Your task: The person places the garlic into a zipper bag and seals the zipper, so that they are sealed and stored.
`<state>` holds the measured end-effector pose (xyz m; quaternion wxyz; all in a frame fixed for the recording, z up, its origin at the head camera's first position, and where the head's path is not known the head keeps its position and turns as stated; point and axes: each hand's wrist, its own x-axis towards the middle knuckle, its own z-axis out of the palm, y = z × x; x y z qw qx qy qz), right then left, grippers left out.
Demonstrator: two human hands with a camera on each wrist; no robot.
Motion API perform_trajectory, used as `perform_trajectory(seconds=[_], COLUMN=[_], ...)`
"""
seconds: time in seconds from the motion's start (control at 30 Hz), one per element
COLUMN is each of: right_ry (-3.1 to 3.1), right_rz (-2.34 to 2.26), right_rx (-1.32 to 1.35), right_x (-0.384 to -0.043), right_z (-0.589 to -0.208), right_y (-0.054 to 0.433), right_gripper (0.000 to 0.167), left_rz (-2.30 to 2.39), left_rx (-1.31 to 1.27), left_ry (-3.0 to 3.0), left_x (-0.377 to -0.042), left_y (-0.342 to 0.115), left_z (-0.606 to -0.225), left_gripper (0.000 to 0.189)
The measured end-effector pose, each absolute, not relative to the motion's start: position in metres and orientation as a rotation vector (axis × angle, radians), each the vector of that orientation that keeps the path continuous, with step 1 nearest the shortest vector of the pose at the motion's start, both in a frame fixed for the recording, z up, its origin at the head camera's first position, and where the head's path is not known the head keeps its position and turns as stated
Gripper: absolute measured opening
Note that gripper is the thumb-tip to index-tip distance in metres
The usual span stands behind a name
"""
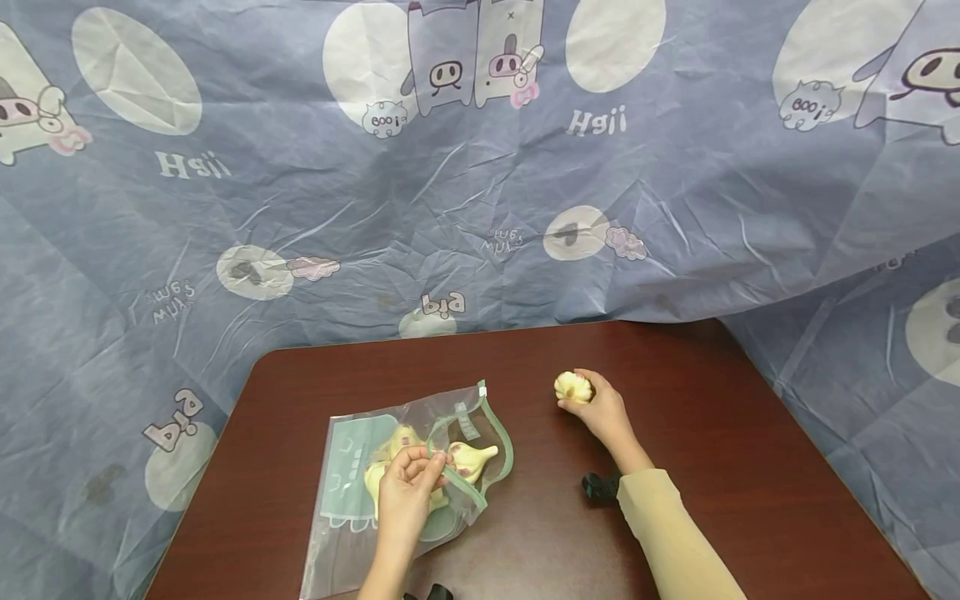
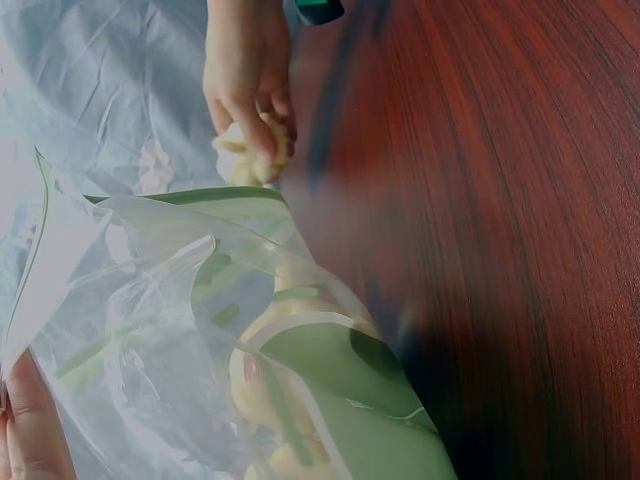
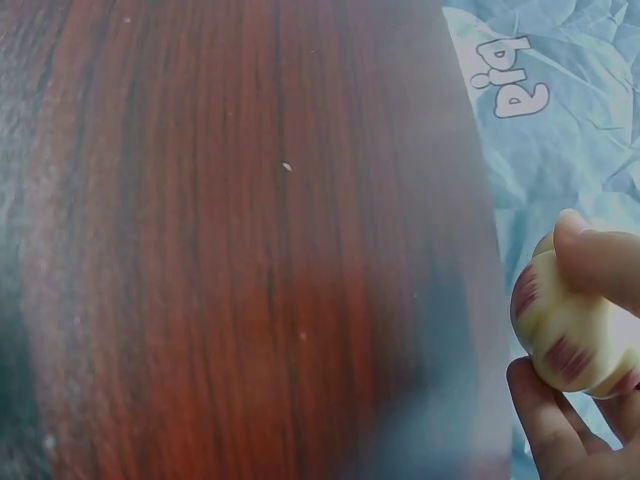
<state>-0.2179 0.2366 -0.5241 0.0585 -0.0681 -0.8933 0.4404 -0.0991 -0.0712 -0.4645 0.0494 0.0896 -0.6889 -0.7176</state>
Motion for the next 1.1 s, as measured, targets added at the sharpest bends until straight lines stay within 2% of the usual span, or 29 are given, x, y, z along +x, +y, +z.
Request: perform_trajectory(seconds=[0.47, 0.83, 1.1], right_ry=[-2.643, -2.606, -2.480], right_rz=[1.323, 1.436, 1.773], right_rx=[-0.127, -0.057, 0.194], right_x=[-0.204, -0.181, -0.162], right_z=[-0.508, -0.488, -0.480], right_y=[0.238, 0.225, 0.201], right_gripper=[0.070, 0.072, 0.068], left_rz=[-2.181, -2.203, -2.198], left_rx=[0.300, 0.282, 0.283], left_ry=[-2.130, -2.114, -2.123], left_x=[-0.100, -0.100, -0.100], left_y=[-0.073, -0.073, -0.073], left_z=[-0.464, -0.465, -0.464], left_gripper=[0.017, 0.017, 0.020])
